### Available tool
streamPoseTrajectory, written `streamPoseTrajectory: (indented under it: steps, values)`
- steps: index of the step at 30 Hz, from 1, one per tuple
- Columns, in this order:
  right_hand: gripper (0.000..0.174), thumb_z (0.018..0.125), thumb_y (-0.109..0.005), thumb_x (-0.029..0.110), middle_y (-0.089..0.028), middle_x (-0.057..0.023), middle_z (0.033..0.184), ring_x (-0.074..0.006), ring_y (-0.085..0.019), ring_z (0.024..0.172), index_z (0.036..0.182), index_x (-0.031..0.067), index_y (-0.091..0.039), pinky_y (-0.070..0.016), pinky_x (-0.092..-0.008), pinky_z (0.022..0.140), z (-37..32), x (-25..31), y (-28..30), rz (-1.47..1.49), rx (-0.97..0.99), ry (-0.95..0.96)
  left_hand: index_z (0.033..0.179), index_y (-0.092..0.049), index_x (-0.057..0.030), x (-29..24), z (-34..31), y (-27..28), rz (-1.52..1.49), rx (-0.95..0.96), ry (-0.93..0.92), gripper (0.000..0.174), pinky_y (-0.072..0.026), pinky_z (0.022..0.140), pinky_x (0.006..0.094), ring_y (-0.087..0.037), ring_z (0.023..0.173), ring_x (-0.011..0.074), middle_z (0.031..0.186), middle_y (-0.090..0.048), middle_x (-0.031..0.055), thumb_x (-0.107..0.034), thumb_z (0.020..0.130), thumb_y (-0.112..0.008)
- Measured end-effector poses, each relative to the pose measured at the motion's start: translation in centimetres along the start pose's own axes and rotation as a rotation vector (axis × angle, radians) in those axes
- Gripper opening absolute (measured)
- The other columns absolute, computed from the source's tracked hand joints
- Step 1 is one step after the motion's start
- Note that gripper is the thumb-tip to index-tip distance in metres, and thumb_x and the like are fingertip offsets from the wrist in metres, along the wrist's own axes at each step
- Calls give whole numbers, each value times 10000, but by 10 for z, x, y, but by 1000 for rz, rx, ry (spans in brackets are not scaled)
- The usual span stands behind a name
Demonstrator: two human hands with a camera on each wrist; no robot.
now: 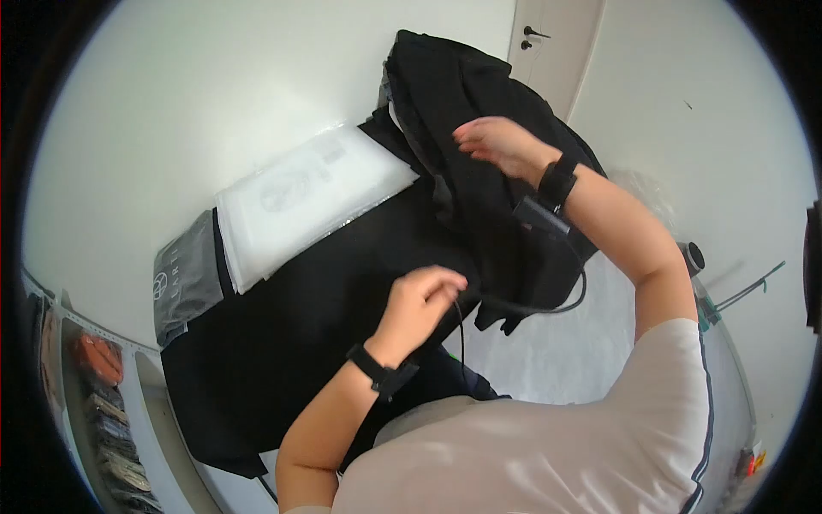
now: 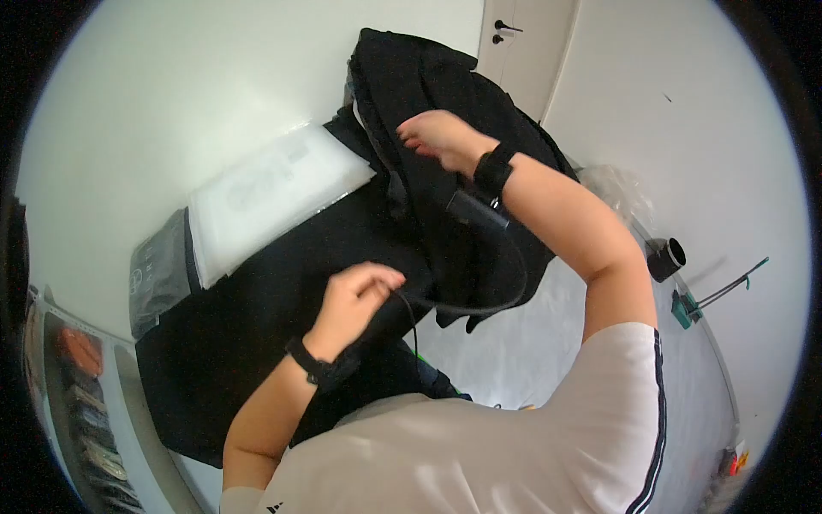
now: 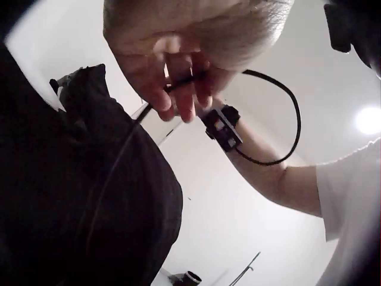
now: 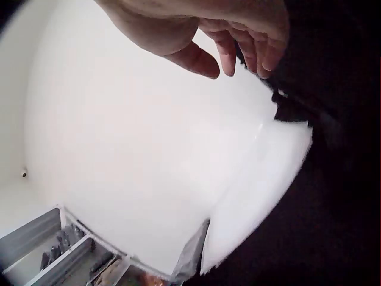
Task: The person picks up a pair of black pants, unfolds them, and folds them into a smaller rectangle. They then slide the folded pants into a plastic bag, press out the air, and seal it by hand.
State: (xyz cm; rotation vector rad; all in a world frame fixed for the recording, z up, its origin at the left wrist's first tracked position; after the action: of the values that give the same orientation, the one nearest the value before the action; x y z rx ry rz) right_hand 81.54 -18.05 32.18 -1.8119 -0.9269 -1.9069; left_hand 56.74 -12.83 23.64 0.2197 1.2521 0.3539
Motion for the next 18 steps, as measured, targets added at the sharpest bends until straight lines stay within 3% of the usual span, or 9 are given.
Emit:
streamPoseTrajectory:
  steps: [1,3,4,6,9,11,16,17,18]
  values:
    - [208,854,-559,142,-621,-88,981,-207,-563,956,1016,38,-638,-439,-312,832,22,4,23,2,-101,25,1149,-571,5,3,-6,-5,39,174,58,321,-443,918,308,-581,1065,225,1142,-607,148,-13,829,-586]
    - [159,817,-584,103,-615,-35,902,-162,-575,843,963,60,-631,-457,-279,730,57,28,58,-85,-289,68,1355,-382,-15,-10,-15,-9,299,144,-161,618,-326,1060,383,-372,1304,311,1383,-396,209,-73,798,-644]
    - [167,812,-579,104,-621,-52,876,-186,-588,841,959,45,-630,-464,-292,724,83,37,77,-260,-401,149,1436,-199,-28,2,-19,-6,320,239,-35,790,-208,1121,419,-155,1393,346,1489,-175,220,-118,799,-656]
    - [212,799,-535,109,-646,-137,855,-288,-620,860,959,3,-625,-490,-366,735,121,58,98,-702,-668,357,1424,-231,-27,15,-26,17,350,170,88,726,-233,1110,413,-195,1379,352,1474,-201,236,-122,826,-632]
    - [192,801,-510,98,-650,-183,964,-347,-623,910,913,9,-638,-503,-411,786,169,85,88,-1167,-782,435,1375,-359,-46,25,-38,53,364,51,187,590,-265,1094,417,-273,1350,350,1447,-276,230,-129,847,-609]
    - [225,820,-499,137,-647,-167,999,-316,-616,960,961,36,-642,-490,-430,806,204,86,60,-1372,-756,381,1275,-469,-21,23,-47,71,322,-63,177,474,-317,1052,409,-385,1257,380,1367,-379,248,-107,829,-604]
    - [370,788,-637,315,-608,-160,1100,-307,-565,1065,1035,42,-602,-449,-428,902,284,43,-11,-1065,-644,300,1235,-511,-45,25,-81,106,374,-143,371,402,-356,1034,388,-445,1253,291,1327,-472,172,-34,843,-597]
    - [426,776,-655,336,-581,-185,1135,-339,-526,1114,1071,35,-588,-427,-478,919,295,35,-21,-972,-629,235,1026,-601,-6,6,-84,113,500,-383,120,169,-470,845,317,-590,985,225,1080,-613,142,-70,870,-581]
    - [483,764,-672,357,-541,-207,1187,-366,-481,1157,1114,42,-565,-383,-548,937,301,26,-30,-992,-714,145,1122,-568,-21,14,-95,120,432,-341,230,274,-423,921,326,-528,1099,242,1210,-543,143,-40,850,-590]
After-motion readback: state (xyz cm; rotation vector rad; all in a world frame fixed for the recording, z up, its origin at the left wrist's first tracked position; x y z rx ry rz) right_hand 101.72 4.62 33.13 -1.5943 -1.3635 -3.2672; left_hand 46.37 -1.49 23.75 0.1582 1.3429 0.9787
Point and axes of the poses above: each hand's wrist, its own z-axis towards the middle knuckle, its own y-axis out of the back of the hand, x = y × z, the point moved 5 cm from there along z, towards the middle knuckle
